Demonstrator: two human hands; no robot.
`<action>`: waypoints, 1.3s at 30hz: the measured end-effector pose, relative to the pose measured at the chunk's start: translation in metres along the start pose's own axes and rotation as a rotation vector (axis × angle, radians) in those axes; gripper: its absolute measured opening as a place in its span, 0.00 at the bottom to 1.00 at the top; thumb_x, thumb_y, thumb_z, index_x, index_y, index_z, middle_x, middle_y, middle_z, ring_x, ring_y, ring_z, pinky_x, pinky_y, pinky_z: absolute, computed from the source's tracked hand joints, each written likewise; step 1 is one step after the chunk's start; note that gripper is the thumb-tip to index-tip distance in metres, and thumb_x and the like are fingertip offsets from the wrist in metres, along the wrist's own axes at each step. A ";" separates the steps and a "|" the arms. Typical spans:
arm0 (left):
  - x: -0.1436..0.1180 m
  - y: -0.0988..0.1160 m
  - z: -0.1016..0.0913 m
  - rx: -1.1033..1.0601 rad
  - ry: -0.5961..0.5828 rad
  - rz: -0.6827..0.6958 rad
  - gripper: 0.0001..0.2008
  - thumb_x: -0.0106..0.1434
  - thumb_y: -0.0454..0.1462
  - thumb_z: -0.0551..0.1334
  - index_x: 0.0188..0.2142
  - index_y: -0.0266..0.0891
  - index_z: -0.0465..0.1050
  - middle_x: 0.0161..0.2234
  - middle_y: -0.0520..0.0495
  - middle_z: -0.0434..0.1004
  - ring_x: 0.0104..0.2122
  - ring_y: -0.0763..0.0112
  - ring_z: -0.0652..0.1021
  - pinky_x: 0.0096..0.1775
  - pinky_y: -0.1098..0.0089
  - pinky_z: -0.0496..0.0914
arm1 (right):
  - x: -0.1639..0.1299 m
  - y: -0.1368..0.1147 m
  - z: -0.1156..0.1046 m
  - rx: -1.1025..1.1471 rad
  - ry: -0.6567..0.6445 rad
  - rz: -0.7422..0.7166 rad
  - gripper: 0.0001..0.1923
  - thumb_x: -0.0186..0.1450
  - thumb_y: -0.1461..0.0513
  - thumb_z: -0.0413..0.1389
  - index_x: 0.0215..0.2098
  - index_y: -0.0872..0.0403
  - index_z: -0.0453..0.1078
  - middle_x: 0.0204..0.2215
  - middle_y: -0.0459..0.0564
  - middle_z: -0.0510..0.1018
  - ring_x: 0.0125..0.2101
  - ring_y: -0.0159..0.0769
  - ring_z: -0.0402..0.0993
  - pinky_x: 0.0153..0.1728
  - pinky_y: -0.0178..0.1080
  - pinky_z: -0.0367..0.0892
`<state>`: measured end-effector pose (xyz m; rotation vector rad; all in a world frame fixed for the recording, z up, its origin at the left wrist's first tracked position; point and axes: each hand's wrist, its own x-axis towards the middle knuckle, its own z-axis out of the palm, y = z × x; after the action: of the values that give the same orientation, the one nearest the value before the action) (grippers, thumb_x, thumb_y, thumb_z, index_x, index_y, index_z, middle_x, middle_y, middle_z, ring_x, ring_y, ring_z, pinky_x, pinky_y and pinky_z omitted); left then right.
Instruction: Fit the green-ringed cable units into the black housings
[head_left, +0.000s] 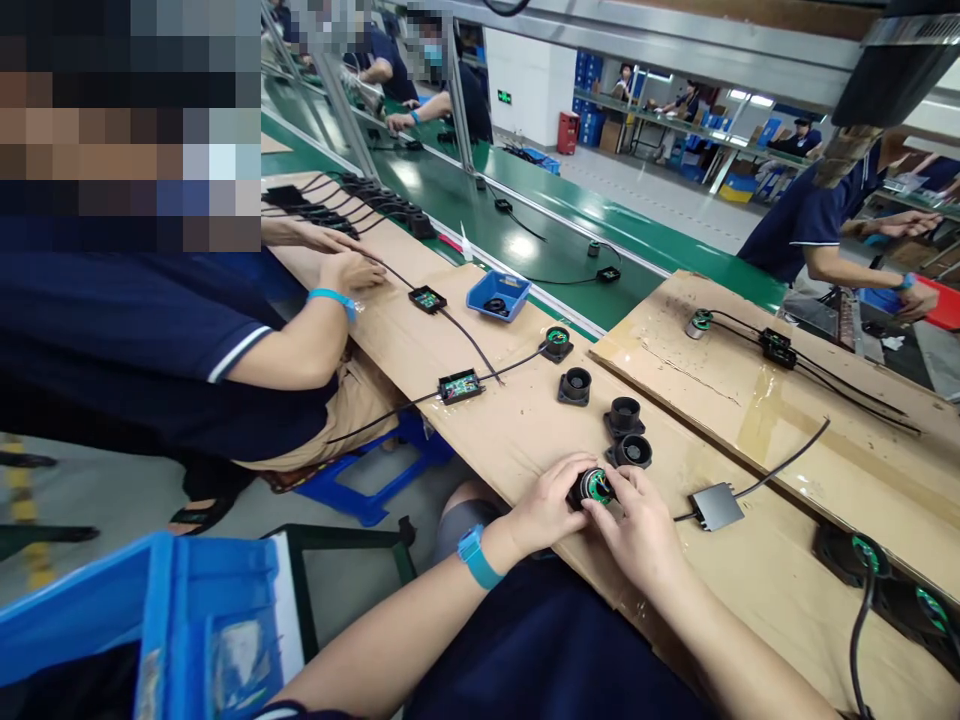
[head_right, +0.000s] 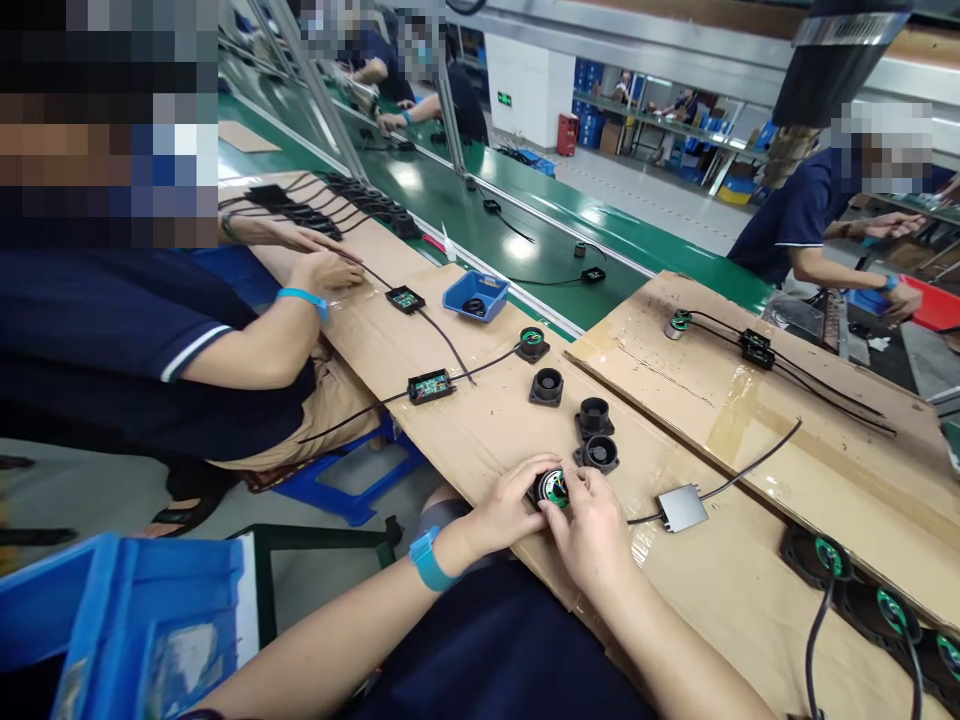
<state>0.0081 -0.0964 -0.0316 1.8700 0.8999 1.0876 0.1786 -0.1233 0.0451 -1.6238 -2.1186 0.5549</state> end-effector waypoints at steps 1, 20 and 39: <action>-0.001 0.000 0.000 -0.002 0.006 0.003 0.29 0.58 0.33 0.66 0.59 0.40 0.64 0.58 0.37 0.71 0.60 0.53 0.71 0.62 0.48 0.68 | 0.000 0.000 0.000 -0.013 -0.003 -0.007 0.23 0.69 0.57 0.55 0.61 0.50 0.68 0.47 0.58 0.72 0.47 0.49 0.73 0.50 0.52 0.74; -0.007 -0.002 -0.006 -0.242 0.214 -0.027 0.58 0.50 0.68 0.63 0.67 0.35 0.46 0.63 0.26 0.61 0.61 0.43 0.67 0.62 0.45 0.62 | -0.005 0.011 -0.002 -0.034 0.250 -0.314 0.22 0.65 0.57 0.61 0.58 0.44 0.71 0.51 0.56 0.77 0.50 0.56 0.75 0.53 0.64 0.71; -0.030 -0.005 -0.016 -0.695 0.829 -0.330 0.28 0.72 0.56 0.44 0.54 0.36 0.64 0.52 0.34 0.73 0.51 0.57 0.76 0.52 0.55 0.70 | -0.006 -0.010 0.021 -0.365 0.287 -0.356 0.18 0.72 0.55 0.53 0.49 0.60 0.77 0.49 0.65 0.78 0.49 0.51 0.75 0.49 0.52 0.74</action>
<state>-0.0192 -0.1158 -0.0411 0.6525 1.0302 1.7073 0.1605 -0.1324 0.0323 -1.3444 -2.2964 -0.1771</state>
